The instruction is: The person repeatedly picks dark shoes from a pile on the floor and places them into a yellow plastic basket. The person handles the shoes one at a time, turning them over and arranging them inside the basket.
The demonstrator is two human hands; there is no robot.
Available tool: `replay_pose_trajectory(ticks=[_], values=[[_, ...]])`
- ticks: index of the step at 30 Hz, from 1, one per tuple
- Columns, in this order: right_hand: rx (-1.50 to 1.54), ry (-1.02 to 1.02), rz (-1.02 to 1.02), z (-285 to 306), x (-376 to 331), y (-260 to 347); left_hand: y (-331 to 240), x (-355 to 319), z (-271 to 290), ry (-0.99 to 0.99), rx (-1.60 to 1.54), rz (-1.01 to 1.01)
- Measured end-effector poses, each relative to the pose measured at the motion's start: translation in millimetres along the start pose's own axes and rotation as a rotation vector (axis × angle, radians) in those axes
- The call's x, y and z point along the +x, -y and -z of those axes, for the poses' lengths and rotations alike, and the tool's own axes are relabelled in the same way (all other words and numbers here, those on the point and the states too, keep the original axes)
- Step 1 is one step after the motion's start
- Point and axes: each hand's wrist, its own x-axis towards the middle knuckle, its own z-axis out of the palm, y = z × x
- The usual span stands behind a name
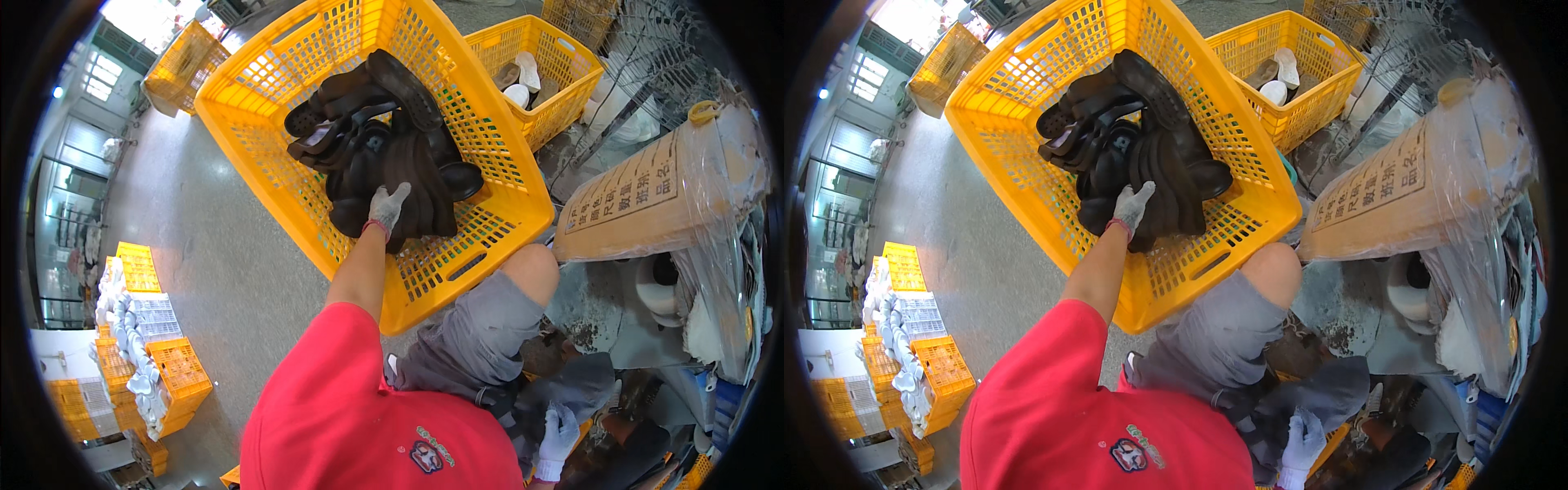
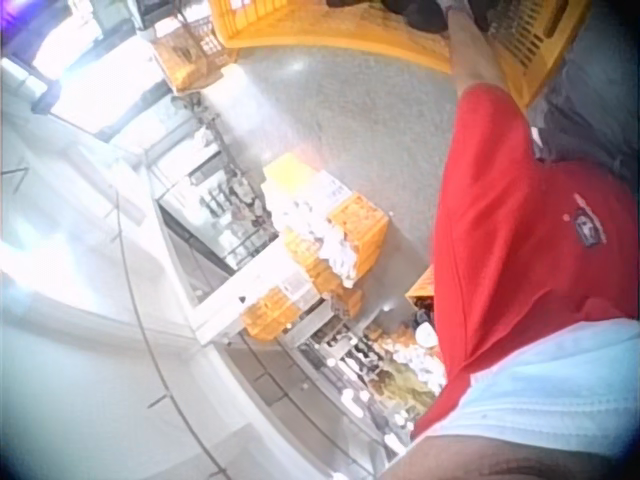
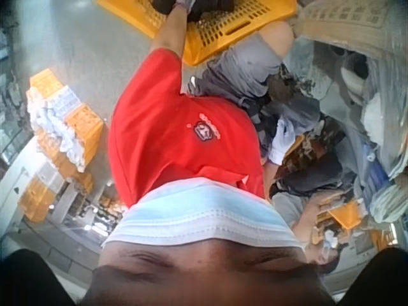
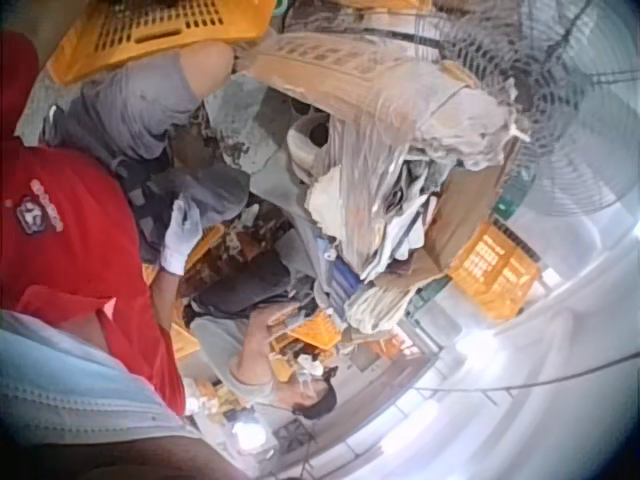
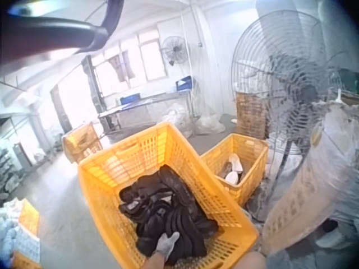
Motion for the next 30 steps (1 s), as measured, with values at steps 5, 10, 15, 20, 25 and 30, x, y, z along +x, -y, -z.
replay_pose_trajectory(ticks=[5,10,15,20,25,30], values=[[-0.138,0.061,0.097,-10.7,10.5,10.0,-48.1,-54.2,-13.6,0.086,0.505,-0.21],[-0.183,0.055,0.348,-16.4,30.5,9.7,-113.5,-138.3,-11.8,0.303,0.675,-1.061],[-0.171,-0.026,0.395,2.3,17.3,15.2,-180.2,-131.0,72.2,0.579,0.156,-0.17],[0.062,-0.207,0.216,1.2,-5.0,58.3,-237.7,-201.6,91.7,0.523,0.303,-0.471],[0.57,-0.074,0.144,39.0,0.6,91.8,-238.5,-344.5,-46.2,1.56,0.679,-0.896],[0.456,-0.842,-0.217,112.3,-27.4,61.8,-200.4,-406.7,-165.7,0.909,0.096,-0.862]])
